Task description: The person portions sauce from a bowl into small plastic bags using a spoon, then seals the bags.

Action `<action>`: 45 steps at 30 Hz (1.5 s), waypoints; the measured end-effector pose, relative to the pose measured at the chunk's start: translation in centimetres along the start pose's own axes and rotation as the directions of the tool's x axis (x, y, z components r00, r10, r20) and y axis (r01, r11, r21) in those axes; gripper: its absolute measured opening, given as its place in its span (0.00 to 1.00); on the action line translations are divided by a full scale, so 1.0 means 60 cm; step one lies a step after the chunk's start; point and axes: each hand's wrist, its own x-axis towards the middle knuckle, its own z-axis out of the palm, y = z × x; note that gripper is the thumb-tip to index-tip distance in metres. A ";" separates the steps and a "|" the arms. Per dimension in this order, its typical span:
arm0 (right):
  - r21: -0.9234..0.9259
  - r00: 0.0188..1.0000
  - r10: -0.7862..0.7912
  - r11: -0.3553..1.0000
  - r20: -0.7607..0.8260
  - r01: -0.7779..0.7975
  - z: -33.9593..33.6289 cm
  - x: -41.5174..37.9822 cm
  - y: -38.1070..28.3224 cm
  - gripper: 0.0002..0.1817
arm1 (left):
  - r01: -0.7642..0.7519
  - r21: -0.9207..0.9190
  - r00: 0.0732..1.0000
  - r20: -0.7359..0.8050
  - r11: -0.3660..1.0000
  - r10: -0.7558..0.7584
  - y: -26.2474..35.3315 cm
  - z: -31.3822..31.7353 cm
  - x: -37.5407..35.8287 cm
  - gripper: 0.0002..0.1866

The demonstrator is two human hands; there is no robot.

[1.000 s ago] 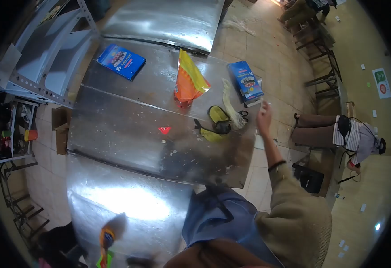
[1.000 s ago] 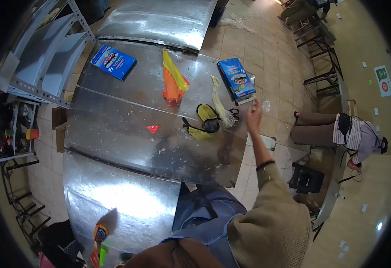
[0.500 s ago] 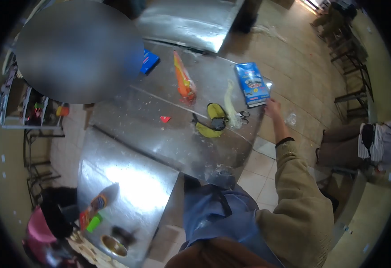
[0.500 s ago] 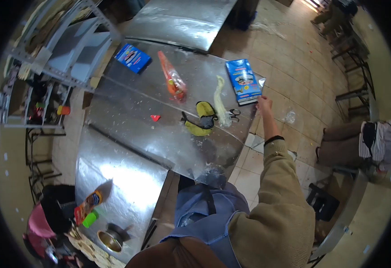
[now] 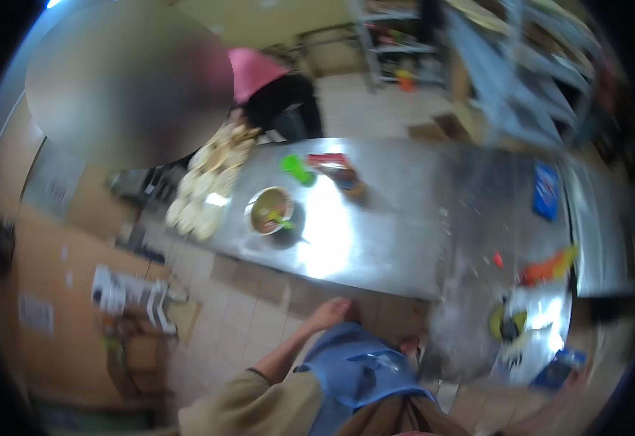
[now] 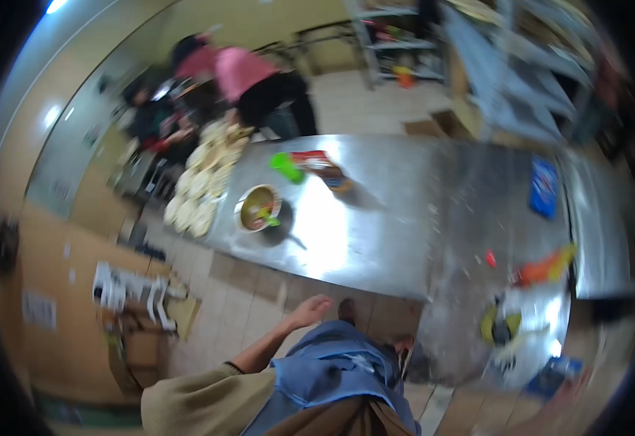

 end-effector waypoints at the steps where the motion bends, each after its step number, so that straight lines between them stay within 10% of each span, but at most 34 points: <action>1: -0.005 0.998 -0.031 0.999 0.063 0.031 0.066 -0.021 -0.049 0.18 | -0.017 -0.121 0.999 0.028 0.993 0.020 -0.016 0.012 0.015 0.17; 11: 0.150 0.656 -0.326 0.939 0.680 0.310 0.510 -0.356 -0.301 0.28 | -0.030 -0.588 0.817 0.451 0.809 0.358 0.241 -0.146 0.010 0.33; 16: 0.159 0.686 0.057 0.956 0.726 -0.248 0.732 -0.527 -0.314 0.32 | -0.239 -0.667 0.792 0.286 0.705 0.540 0.222 -0.161 0.046 0.37; 19: 0.222 0.681 0.180 0.860 0.710 -0.459 0.818 -0.608 -0.326 0.34 | -0.597 -0.308 0.777 0.007 0.740 0.630 0.166 -0.154 0.073 0.35; 22: 0.176 0.649 0.208 0.863 0.732 -0.474 0.859 -0.649 -0.326 0.35 | -0.085 -0.771 0.902 0.209 0.631 0.377 0.147 -0.175 0.064 0.32; 26: 0.114 0.590 0.252 0.851 0.767 -0.513 0.878 -0.640 -0.312 0.34 | 0.177 -0.824 0.921 0.332 0.539 0.206 0.136 -0.165 0.087 0.29; 31: 0.065 0.632 0.212 0.921 0.745 -0.385 0.887 -0.580 -0.285 0.24 | 0.096 -0.670 0.954 0.273 0.737 0.124 0.158 -0.151 0.137 0.27; 37: -0.080 0.640 0.244 0.958 0.728 -0.275 0.888 -0.508 -0.234 0.15 | -0.449 -0.314 0.893 -0.138 0.837 0.428 0.163 -0.117 0.232 0.26; 45: -0.402 0.604 0.341 0.915 0.721 -0.036 0.863 -0.444 -0.049 0.08 | -0.479 -0.054 0.876 -0.094 0.876 0.473 0.130 -0.024 0.333 0.36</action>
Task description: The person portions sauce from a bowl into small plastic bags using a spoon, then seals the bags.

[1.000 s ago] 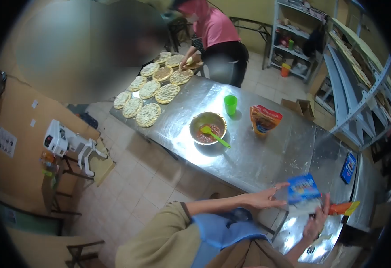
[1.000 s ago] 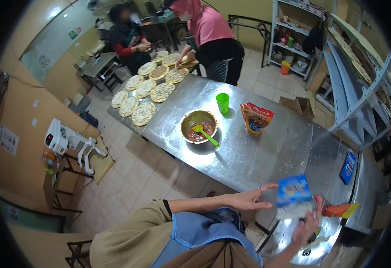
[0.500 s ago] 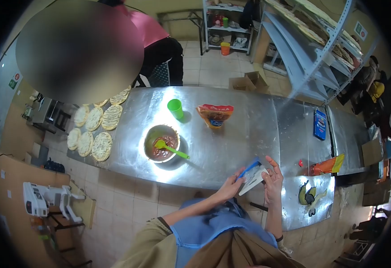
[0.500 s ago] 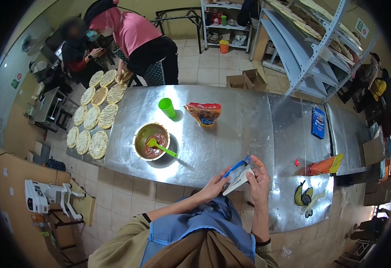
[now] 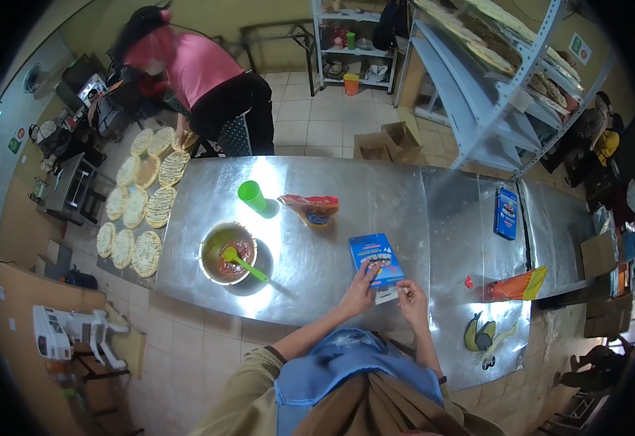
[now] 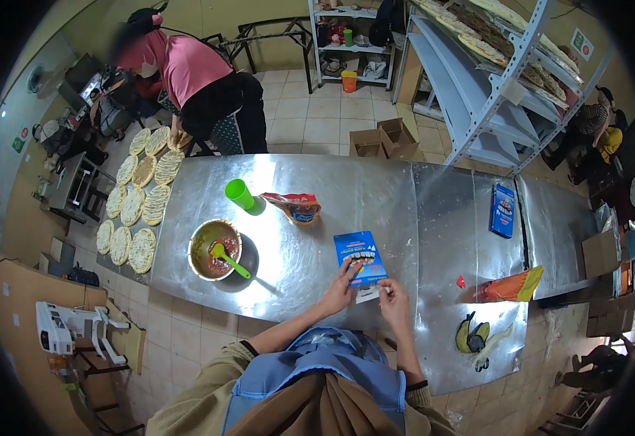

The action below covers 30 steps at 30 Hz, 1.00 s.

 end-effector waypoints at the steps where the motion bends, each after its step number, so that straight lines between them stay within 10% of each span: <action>1: 0.000 1.000 0.005 1.000 -0.025 -0.005 0.000 0.001 0.015 0.07 | -0.008 0.019 1.000 0.028 1.000 0.007 -0.007 0.006 -0.001 0.37; 23: -0.128 0.991 -0.090 0.989 -0.099 0.077 -0.047 0.048 0.154 0.11 | 0.237 0.224 0.906 0.301 0.945 -0.299 -0.020 0.059 0.003 0.41; 30: -0.195 0.997 -0.065 0.979 -0.039 0.057 -0.045 0.046 0.160 0.10 | 0.073 0.206 0.975 0.192 0.976 -0.114 -0.053 0.071 -0.010 0.41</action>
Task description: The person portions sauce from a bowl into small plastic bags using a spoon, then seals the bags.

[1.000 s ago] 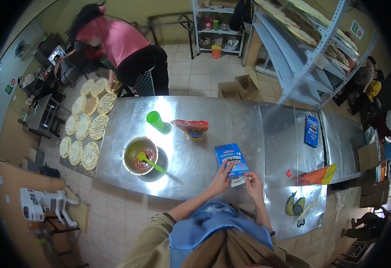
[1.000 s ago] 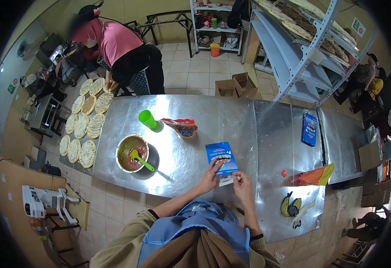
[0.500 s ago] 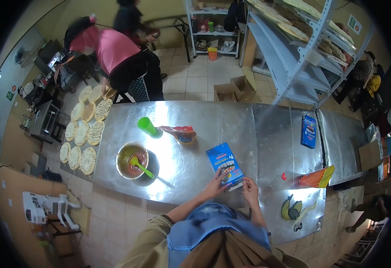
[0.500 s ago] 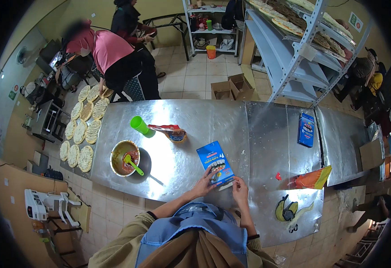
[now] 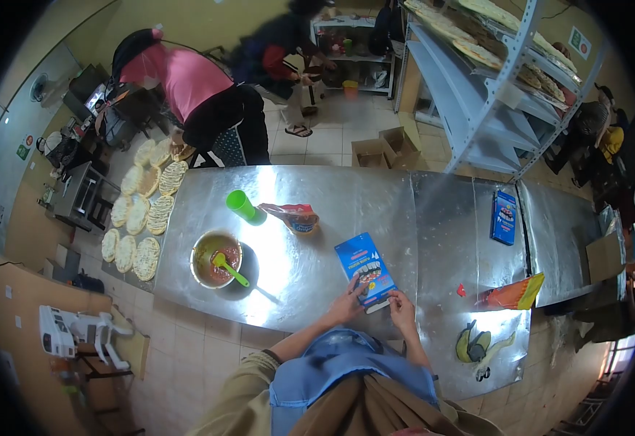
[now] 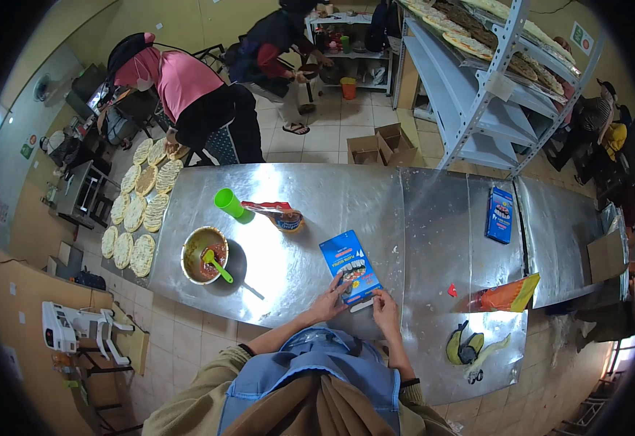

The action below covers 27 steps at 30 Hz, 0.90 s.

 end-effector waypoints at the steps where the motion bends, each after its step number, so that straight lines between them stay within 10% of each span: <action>1: -0.010 1.000 0.004 1.000 0.004 -0.004 -0.001 0.001 -0.002 0.10 | 0.004 -0.005 1.000 0.006 1.000 -0.004 -0.002 0.000 0.001 0.41; 27: -0.031 0.995 0.051 0.998 0.080 -0.048 -0.010 0.001 0.015 0.09 | -0.003 -0.008 0.997 0.075 1.000 0.004 -0.003 -0.017 0.001 0.41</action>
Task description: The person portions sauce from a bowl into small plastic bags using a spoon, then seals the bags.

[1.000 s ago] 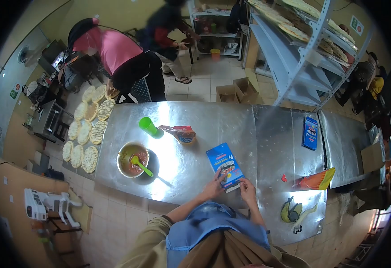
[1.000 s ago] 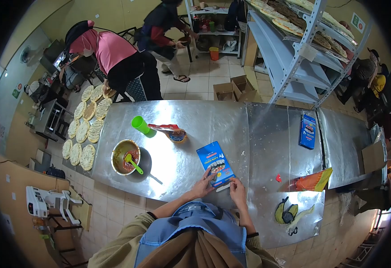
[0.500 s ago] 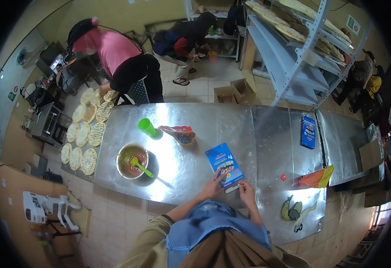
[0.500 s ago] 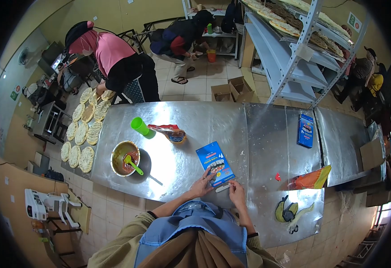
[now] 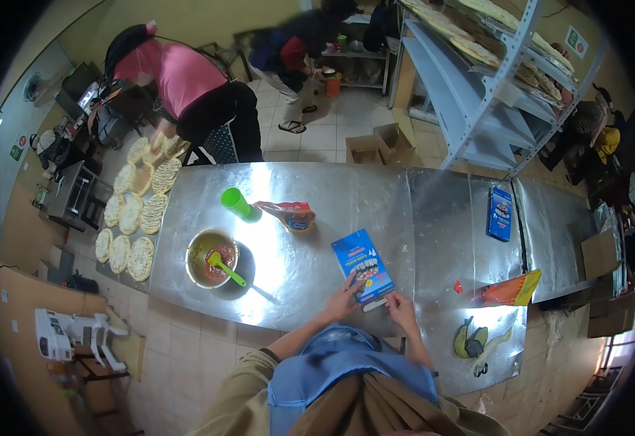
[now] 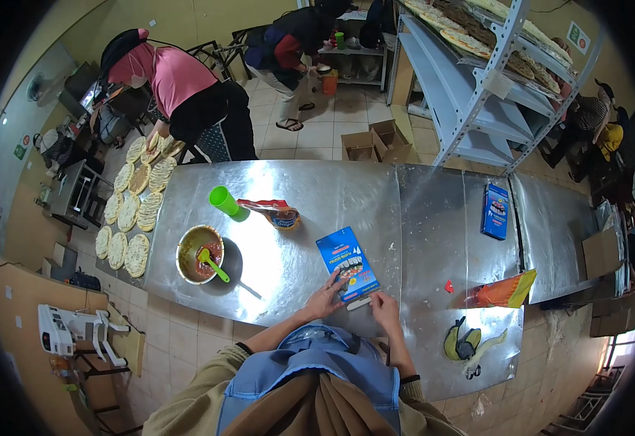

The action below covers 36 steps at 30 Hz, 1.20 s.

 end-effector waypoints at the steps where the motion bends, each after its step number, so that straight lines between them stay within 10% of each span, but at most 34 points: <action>1: 0.042 0.995 0.097 0.994 0.027 -0.098 -0.020 0.013 -0.011 0.09 | 0.014 0.003 1.000 0.006 1.000 -0.014 0.004 -0.002 0.000 0.41; 8: 0.127 0.952 -0.226 0.958 -0.207 0.255 -0.132 0.142 -0.118 0.14 | 0.052 -0.020 0.998 -0.025 0.998 -0.053 0.014 0.001 0.006 0.41; 14: 0.298 0.973 -0.202 0.927 -0.114 0.227 -0.161 0.250 -0.248 0.13 | -0.026 0.170 0.998 -0.057 0.985 0.036 0.003 0.006 0.055 0.42; 26: 0.229 0.969 -0.243 0.942 -0.035 0.244 -0.145 0.484 -0.440 0.30 | 0.015 -0.225 1.000 -0.013 0.974 -0.018 0.010 -0.019 -0.016 0.27; 34: 0.108 0.907 -0.357 0.916 -0.225 0.387 -0.108 0.658 -0.432 0.47 | 0.379 -0.553 0.893 0.008 0.742 -0.450 0.040 -0.081 -0.168 0.24; 36: 0.221 0.957 -0.284 0.931 -0.057 0.289 -0.120 0.618 -0.444 0.46 | 0.394 -0.590 0.866 -0.019 0.705 -0.500 0.031 -0.087 -0.186 0.24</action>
